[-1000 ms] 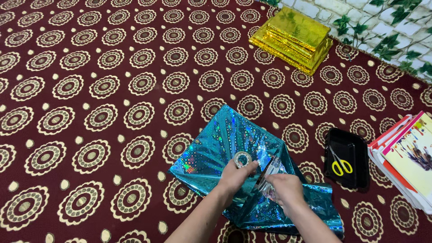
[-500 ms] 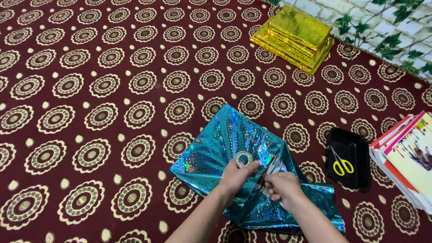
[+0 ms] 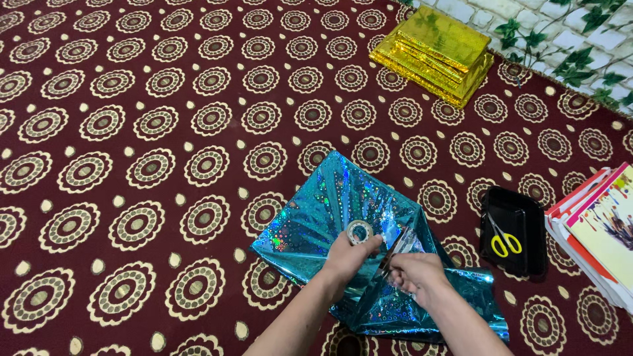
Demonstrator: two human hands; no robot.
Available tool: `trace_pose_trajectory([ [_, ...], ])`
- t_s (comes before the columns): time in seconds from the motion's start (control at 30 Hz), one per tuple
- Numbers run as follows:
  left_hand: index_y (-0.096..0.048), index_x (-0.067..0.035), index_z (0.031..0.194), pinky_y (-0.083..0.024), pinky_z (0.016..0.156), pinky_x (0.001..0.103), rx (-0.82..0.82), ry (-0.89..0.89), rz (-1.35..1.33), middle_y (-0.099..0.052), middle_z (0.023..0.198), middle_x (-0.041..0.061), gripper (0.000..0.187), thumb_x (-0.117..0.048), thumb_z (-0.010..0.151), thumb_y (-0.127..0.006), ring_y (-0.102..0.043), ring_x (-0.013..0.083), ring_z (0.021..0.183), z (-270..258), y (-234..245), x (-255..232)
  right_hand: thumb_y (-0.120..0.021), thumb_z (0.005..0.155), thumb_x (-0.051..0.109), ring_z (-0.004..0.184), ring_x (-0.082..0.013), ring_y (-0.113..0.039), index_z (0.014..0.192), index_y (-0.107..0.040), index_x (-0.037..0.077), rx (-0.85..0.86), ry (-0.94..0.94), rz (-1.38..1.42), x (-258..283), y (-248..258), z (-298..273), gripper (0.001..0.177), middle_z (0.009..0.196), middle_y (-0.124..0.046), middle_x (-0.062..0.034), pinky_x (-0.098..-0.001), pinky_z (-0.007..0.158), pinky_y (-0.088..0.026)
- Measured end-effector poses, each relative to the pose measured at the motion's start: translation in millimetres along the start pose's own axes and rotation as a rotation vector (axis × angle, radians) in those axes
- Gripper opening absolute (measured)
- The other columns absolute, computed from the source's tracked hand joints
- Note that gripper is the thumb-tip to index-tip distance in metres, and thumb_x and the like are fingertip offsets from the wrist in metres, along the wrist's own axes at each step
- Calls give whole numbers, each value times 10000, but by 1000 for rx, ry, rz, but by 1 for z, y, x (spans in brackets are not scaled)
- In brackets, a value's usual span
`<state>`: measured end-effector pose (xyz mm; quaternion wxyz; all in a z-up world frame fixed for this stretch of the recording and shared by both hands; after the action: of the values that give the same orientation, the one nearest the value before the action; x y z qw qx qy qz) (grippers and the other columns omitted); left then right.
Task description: The person wraps a book in iridescent blue gift wrap, folds the edges, and secures them with clear tape. They then place the wrapped book aside and begin wrapping a second book in the same manner.
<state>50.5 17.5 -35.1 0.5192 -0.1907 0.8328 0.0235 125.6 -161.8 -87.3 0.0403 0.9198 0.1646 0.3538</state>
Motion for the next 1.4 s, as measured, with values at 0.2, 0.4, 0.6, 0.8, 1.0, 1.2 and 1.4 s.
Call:
trace_pose_trajectory([
  [0.2, -692, -77, 971, -513, 828, 334, -14, 84, 22, -738, 905, 38, 314, -370, 864, -733, -660, 142, 856, -6, 2, -1, -711, 863, -46, 485, -156, -538, 993, -698, -91, -1, 24, -115, 10, 4, -6, 139, 670, -634, -127, -289, 413, -418],
  [0.4, -693, -97, 989, -519, 848, 324, -36, 86, 10, -743, 912, 29, 302, -358, 846, -744, -672, 134, 865, -9, 3, -3, -747, 824, -64, 510, -156, -559, 1059, -641, -54, -86, 138, -42, 11, 0, -21, 258, 739, -683, -146, -310, 411, -366],
  [0.6, -706, -74, 936, -520, 781, 327, -22, 68, 4, -737, 871, 30, 289, -348, 851, -745, -658, 129, 807, -8, 1, -3, -711, 798, -110, 560, -137, -628, 1066, -671, -75, -79, 181, 59, 1, 0, -6, 273, 814, -717, -125, -272, 451, -461],
  [0.8, -695, -80, 912, -522, 756, 314, 4, 61, -6, -729, 863, 20, 261, -334, 863, -732, -650, 122, 791, -6, 0, 1, -764, 806, -52, 503, -76, -450, 1081, -736, -46, 34, 44, 98, -13, 13, 20, 277, 788, -730, -84, -229, 399, -280],
  [1.0, -696, -87, 924, -512, 801, 324, -9, 54, 16, -728, 874, 16, 266, -344, 864, -734, -647, 122, 820, -4, 0, 1, -764, 843, 65, 451, -78, -391, 980, -780, -25, 64, -67, 52, -16, 15, 19, 165, 716, -667, -57, -249, 387, -213],
  [1.2, -688, -120, 997, -503, 866, 315, -15, 150, 43, -740, 930, 13, 293, -376, 860, -728, -664, 118, 883, -8, 2, 0, -825, 885, 209, 428, -72, -354, 793, -660, -11, -22, -46, -111, 4, 21, 1, 291, 646, -577, -35, -247, 385, -198],
  [1.4, -691, -75, 991, -517, 846, 334, 3, 84, 7, -733, 920, 36, 321, -365, 860, -729, -656, 141, 864, -9, 0, -5, -787, 883, 156, 419, -79, -378, 740, -639, 13, 35, -88, -67, 5, 8, -3, 250, 618, -581, -22, -257, 377, -210],
])
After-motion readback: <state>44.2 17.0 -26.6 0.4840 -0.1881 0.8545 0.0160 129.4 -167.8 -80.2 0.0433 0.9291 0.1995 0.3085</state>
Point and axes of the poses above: each hand's wrist, its own z-axis towards the middle knuckle, its own y-axis out of the back of the hand, x = y × z, the point moved 6 cm from there along z, towards the middle knuckle
